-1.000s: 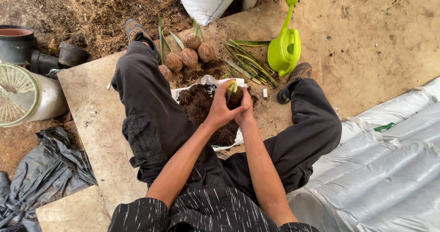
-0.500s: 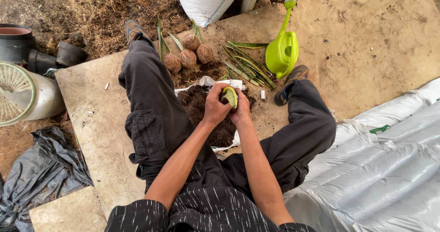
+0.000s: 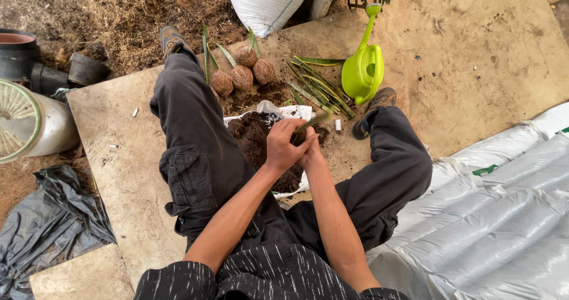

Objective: The person sits on the ground and wraps a long leaf around a small plant cutting, then packs soil around the base to secure it. The person repeats this process with additional cuttings, handling each one individually.

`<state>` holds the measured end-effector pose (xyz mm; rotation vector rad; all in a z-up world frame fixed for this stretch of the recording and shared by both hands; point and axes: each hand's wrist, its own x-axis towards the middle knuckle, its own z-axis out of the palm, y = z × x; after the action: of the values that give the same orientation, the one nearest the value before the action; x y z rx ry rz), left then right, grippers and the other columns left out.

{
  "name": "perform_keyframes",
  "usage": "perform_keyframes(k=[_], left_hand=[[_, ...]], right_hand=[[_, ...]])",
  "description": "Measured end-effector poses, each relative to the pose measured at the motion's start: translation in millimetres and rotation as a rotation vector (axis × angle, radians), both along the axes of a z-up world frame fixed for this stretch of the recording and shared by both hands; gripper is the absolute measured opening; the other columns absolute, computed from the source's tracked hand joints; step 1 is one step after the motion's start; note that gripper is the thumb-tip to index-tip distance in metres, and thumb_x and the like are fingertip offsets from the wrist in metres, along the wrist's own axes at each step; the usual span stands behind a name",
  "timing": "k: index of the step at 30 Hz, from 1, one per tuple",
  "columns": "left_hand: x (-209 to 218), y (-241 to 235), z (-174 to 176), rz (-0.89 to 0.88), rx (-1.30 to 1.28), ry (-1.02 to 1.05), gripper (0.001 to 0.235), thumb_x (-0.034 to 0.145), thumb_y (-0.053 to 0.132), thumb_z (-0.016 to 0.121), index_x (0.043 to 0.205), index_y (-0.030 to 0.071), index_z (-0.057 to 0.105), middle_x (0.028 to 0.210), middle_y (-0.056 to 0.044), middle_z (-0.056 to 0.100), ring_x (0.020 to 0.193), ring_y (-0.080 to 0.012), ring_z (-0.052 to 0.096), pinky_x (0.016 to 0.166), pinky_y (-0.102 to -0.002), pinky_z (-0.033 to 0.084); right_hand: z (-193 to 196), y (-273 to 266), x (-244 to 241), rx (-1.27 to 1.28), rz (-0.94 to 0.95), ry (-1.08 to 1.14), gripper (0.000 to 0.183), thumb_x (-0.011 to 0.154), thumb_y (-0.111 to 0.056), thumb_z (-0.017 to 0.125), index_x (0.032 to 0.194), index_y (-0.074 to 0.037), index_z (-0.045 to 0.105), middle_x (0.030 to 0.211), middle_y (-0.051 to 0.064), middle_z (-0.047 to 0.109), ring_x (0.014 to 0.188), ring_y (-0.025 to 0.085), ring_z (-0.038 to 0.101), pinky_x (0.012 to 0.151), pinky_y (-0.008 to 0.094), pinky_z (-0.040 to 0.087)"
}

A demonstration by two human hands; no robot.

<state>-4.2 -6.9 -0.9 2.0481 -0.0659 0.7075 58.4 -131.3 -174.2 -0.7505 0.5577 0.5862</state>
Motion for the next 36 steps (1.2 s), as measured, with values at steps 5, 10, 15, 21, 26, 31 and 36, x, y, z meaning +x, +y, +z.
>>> perform_keyframes(k=[5, 10, 15, 21, 26, 31, 36], left_hand=[[0, 3, -3, -0.002, 0.023, -0.092, 0.022, 0.077, 0.015, 0.083, 0.091, 0.004, 0.07, 0.092, -0.01, 0.072, 0.09, -0.0286, 0.071, 0.086, -0.04, 0.058], [3, 9, -1, -0.02, -0.005, -0.184, 0.018, 0.077, 0.011, 0.08, 0.089, 0.005, 0.068, 0.088, -0.01, 0.071, 0.084, -0.0272, 0.07, 0.079, -0.038, 0.057], [0, 15, -4, 0.028, -0.276, -0.041, 0.014, 0.091, 0.01, 0.076, 0.092, 0.003, 0.065, 0.088, -0.012, 0.068, 0.078, -0.0244, 0.069, 0.071, -0.036, 0.056], [8, 14, 0, 0.142, -0.337, -0.076, 0.015, 0.096, 0.014, 0.074, 0.1, 0.001, 0.067, 0.093, -0.012, 0.068, 0.079, -0.0244, 0.069, 0.07, -0.036, 0.056], [8, 21, -2, 0.231, -0.289, -0.065, 0.018, 0.096, 0.013, 0.072, 0.105, -0.001, 0.065, 0.092, -0.012, 0.066, 0.079, -0.0242, 0.068, 0.071, -0.035, 0.054], [5, 19, -7, 0.203, -0.424, 0.038, 0.017, 0.096, 0.015, 0.074, 0.102, 0.001, 0.066, 0.085, -0.008, 0.069, 0.074, -0.0182, 0.067, 0.068, -0.032, 0.053], [8, 15, -6, 0.14, -0.473, 0.007, 0.016, 0.097, 0.015, 0.073, 0.102, 0.001, 0.067, 0.087, -0.007, 0.07, 0.076, -0.0154, 0.067, 0.069, -0.032, 0.053]], right_hand=[[19, 7, -14, 0.09, -0.134, 0.053, 0.028, 0.106, -0.028, 0.046, 0.112, -0.007, 0.063, 0.107, 0.01, 0.068, 0.09, 0.019, 0.071, 0.074, 0.034, 0.065], [83, 11, -21, 0.064, 0.12, -0.18, 0.03, 0.108, -0.028, 0.049, 0.124, -0.007, 0.062, 0.118, 0.011, 0.065, 0.105, 0.022, 0.067, 0.089, 0.038, 0.062], [130, 21, -24, -0.227, 0.328, -0.095, 0.047, 0.105, -0.053, 0.038, 0.123, -0.017, 0.062, 0.115, 0.005, 0.066, 0.108, 0.018, 0.064, 0.1, 0.04, 0.055], [124, 46, -33, -0.1, 0.019, -0.051, 0.04, 0.109, -0.045, 0.045, 0.123, -0.011, 0.062, 0.113, 0.006, 0.064, 0.105, 0.02, 0.061, 0.091, 0.037, 0.052], [100, 51, -36, -0.386, 0.111, -0.391, 0.041, 0.109, -0.038, 0.041, 0.127, -0.007, 0.062, 0.115, 0.006, 0.065, 0.107, 0.017, 0.062, 0.094, 0.032, 0.051], [89, 37, -28, -0.657, 0.26, -0.583, 0.048, 0.113, -0.04, 0.04, 0.129, 0.001, 0.061, 0.116, 0.009, 0.064, 0.107, 0.017, 0.058, 0.095, 0.031, 0.047], [87, 30, -21, -0.628, 0.188, -0.507, 0.049, 0.109, -0.039, 0.041, 0.129, 0.001, 0.061, 0.117, 0.008, 0.066, 0.108, 0.017, 0.061, 0.095, 0.032, 0.048]])
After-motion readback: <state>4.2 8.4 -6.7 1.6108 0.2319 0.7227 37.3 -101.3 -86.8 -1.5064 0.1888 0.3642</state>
